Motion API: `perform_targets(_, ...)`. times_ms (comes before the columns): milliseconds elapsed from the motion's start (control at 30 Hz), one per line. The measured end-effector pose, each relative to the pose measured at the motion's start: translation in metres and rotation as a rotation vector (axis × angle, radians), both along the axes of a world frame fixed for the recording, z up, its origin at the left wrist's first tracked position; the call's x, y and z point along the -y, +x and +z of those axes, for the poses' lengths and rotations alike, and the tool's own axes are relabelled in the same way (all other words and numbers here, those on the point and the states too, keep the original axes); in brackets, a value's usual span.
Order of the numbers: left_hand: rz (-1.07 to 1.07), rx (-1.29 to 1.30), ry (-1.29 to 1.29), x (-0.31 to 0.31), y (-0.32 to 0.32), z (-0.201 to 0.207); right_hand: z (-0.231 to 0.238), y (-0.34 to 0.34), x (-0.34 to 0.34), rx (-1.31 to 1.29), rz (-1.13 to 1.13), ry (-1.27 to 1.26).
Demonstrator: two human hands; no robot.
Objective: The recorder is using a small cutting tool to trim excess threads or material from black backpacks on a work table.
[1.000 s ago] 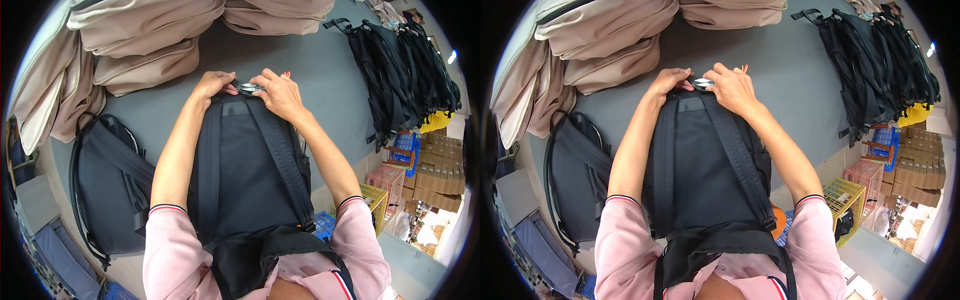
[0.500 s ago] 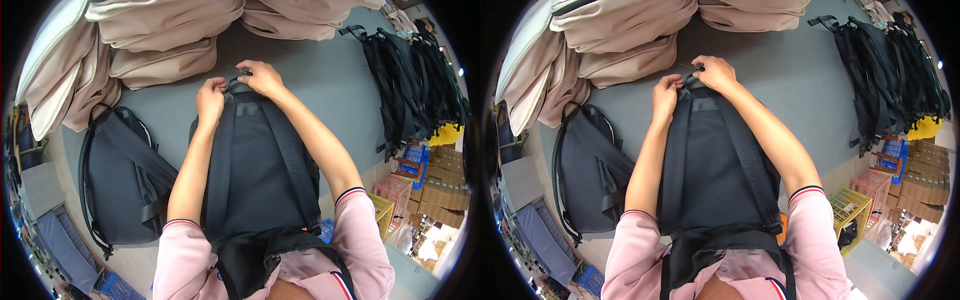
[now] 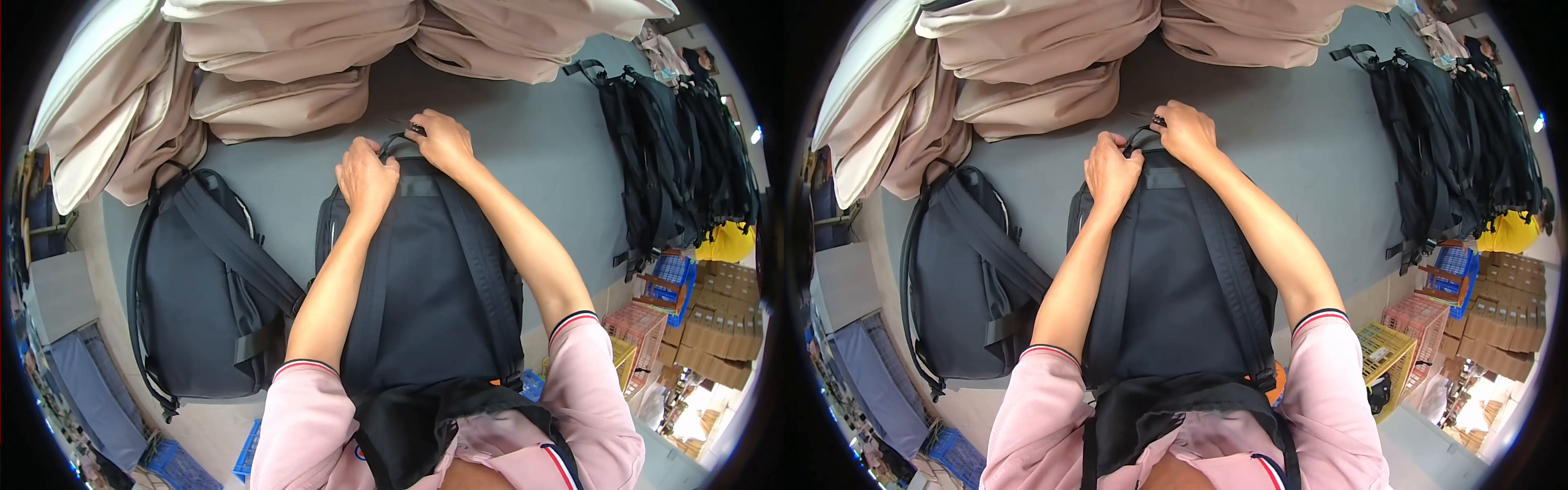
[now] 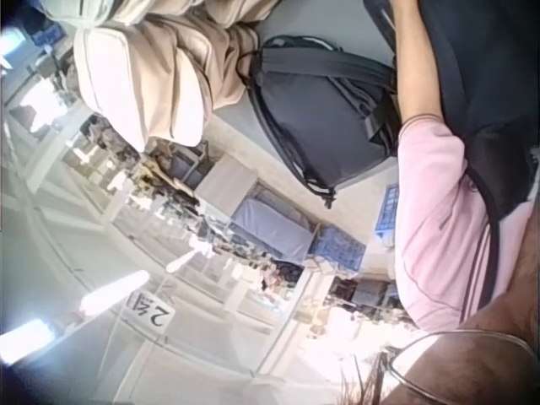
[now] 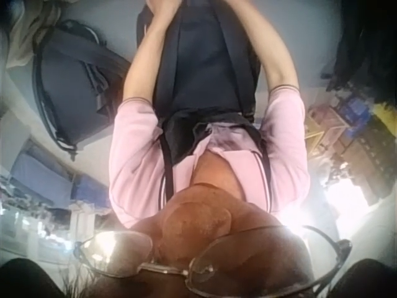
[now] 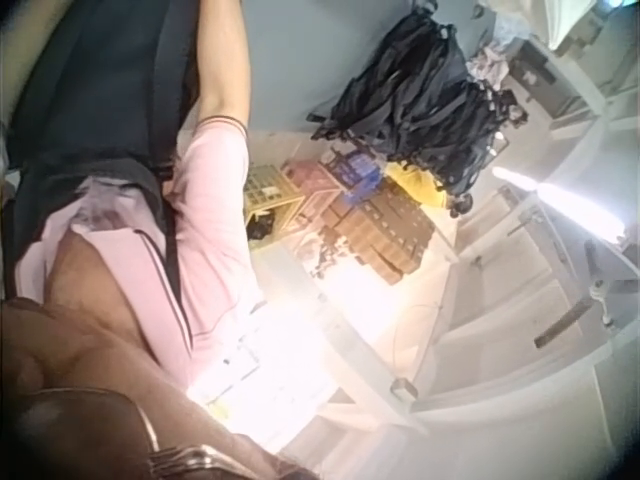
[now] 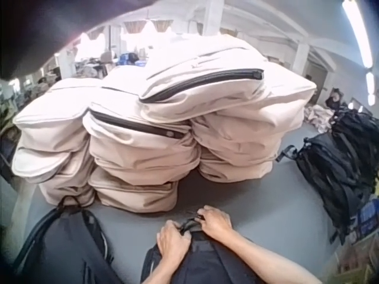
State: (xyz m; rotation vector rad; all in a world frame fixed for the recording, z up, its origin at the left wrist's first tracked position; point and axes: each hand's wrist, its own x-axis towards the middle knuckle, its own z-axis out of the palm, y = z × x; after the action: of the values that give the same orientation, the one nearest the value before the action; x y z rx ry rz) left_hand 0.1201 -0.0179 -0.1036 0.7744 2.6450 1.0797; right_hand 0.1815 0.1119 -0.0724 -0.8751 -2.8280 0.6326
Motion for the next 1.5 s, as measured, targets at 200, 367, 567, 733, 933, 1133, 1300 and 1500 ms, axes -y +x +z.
perform_targets(200, 0.022, 0.021, 0.277, 0.008, 0.009, 0.002, 0.014, 0.014, 0.002, -0.217, -0.13, -0.092)
perform_targets(367, 0.036, 0.031, 0.332, 0.011, 0.009, 0.002, 0.033, 0.017, 0.025, -0.401, -0.044, -0.118)
perform_targets(567, 0.036, 0.088, 0.375, 0.01, 0.008, -0.003, 0.039, -0.003, 0.03, -0.148, 0.178, -0.047)
perform_targets(733, 0.051, 0.098, 0.369, 0.01, 0.007, -0.003, 0.027, -0.011, 0.024, 0.002, 0.222, 0.01)
perform_targets(933, 0.093, 0.094, 0.345, 0.009, 0.006, -0.007, 0.015, -0.001, 0.032, -0.034, 0.228, -0.084)
perform_targets(1133, 0.087, 0.067, 0.364, 0.01, 0.008, -0.006, 0.03, 0.005, 0.028, -0.226, 0.059, -0.476)
perform_targets(1300, 0.076, 0.068, 0.38, 0.009, 0.009, -0.007, 0.026, -0.011, 0.023, -0.115, 0.204, -0.056)
perform_targets(1500, 0.105, 0.09, 0.37, 0.011, 0.008, -0.005, 0.026, -0.014, 0.025, 0.033, 0.336, 0.127)
